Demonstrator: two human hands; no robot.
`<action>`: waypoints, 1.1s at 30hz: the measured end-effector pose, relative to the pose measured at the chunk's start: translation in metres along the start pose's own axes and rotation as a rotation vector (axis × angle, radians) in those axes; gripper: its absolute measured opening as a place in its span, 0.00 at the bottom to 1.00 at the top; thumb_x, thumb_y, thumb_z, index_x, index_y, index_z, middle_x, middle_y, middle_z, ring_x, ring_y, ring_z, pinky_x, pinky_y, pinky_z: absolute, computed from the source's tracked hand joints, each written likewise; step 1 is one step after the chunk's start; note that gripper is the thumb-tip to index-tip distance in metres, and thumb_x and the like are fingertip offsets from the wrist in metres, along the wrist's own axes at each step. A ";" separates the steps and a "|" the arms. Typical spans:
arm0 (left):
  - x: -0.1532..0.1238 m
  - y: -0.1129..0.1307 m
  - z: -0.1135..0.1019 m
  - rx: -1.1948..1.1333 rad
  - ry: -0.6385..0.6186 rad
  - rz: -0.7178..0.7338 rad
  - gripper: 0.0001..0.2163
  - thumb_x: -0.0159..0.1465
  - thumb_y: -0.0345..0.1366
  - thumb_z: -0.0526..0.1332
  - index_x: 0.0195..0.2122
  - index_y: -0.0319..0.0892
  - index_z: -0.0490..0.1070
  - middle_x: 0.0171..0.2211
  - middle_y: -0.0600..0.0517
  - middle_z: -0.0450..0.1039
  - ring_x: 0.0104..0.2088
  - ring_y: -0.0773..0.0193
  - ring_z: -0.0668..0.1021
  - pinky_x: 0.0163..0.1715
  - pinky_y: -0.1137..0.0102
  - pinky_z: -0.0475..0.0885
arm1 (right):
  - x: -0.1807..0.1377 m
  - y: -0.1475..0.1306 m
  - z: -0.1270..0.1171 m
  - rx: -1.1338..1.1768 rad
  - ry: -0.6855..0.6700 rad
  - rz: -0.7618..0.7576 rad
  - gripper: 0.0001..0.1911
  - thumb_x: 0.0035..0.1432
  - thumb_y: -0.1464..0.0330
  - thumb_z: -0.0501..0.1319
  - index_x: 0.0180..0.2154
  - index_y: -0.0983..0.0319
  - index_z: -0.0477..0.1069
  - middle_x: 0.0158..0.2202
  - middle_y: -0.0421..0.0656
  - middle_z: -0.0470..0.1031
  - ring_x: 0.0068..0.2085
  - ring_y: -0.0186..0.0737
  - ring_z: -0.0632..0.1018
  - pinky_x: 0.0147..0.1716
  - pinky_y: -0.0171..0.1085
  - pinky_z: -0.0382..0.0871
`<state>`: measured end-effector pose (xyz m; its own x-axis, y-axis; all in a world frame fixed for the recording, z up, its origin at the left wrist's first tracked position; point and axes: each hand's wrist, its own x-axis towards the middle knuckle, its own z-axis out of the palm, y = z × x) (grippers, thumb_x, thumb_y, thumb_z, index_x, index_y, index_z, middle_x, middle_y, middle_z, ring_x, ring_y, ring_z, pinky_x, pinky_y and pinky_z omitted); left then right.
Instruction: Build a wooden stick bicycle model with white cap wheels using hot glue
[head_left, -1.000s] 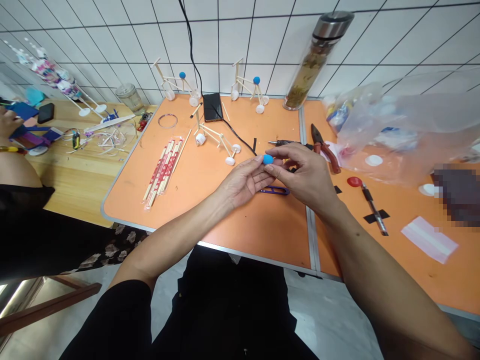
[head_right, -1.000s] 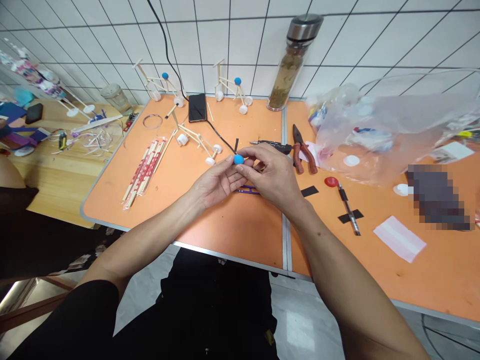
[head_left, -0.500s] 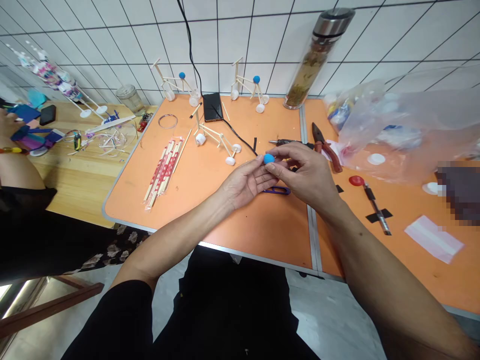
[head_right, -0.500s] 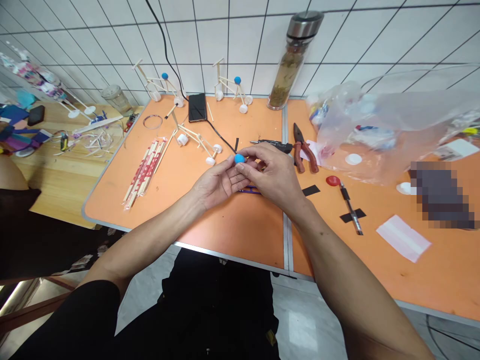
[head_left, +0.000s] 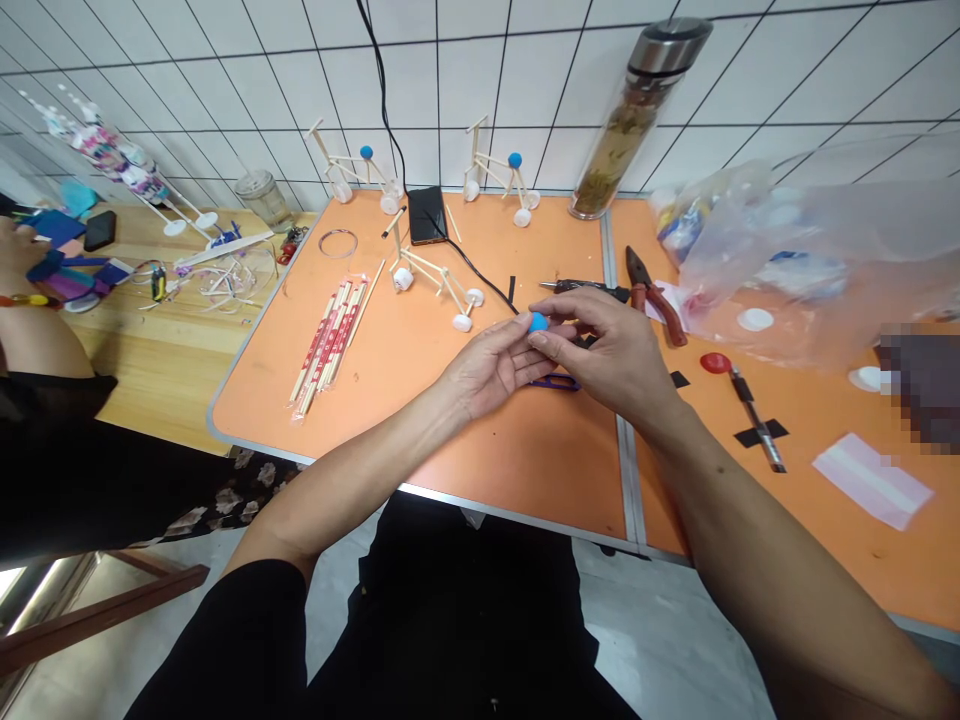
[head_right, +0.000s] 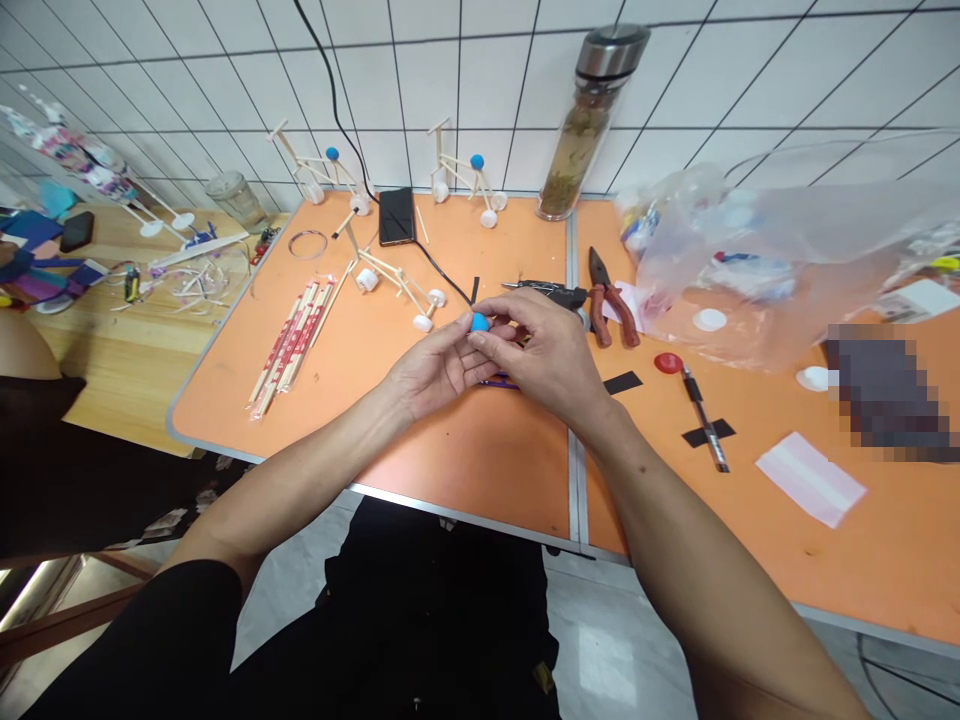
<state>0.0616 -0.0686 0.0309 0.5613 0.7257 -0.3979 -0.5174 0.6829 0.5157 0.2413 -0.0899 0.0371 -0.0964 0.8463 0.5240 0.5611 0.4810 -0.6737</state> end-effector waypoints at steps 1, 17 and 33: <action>0.000 0.000 0.000 -0.001 0.003 -0.006 0.13 0.83 0.39 0.63 0.52 0.38 0.88 0.51 0.38 0.92 0.60 0.51 0.90 0.74 0.55 0.75 | 0.000 0.000 0.000 0.005 -0.004 -0.002 0.10 0.68 0.60 0.73 0.49 0.51 0.89 0.48 0.46 0.89 0.51 0.58 0.87 0.52 0.56 0.85; 0.002 -0.001 0.000 -0.006 0.027 -0.004 0.14 0.84 0.36 0.61 0.53 0.37 0.87 0.47 0.40 0.92 0.49 0.57 0.93 0.70 0.59 0.79 | -0.001 0.007 0.002 0.021 -0.013 -0.108 0.12 0.67 0.67 0.75 0.51 0.52 0.89 0.49 0.46 0.89 0.51 0.55 0.88 0.53 0.54 0.84; 0.003 0.000 0.001 0.002 0.017 -0.020 0.17 0.85 0.39 0.59 0.47 0.38 0.87 0.43 0.42 0.92 0.42 0.60 0.92 0.66 0.60 0.81 | -0.001 0.007 0.001 0.002 -0.019 -0.115 0.10 0.67 0.68 0.75 0.49 0.51 0.89 0.49 0.45 0.89 0.51 0.56 0.88 0.53 0.55 0.85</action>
<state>0.0636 -0.0669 0.0303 0.5605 0.7133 -0.4209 -0.5047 0.6971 0.5093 0.2443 -0.0868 0.0311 -0.1757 0.7897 0.5878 0.5441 0.5755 -0.6105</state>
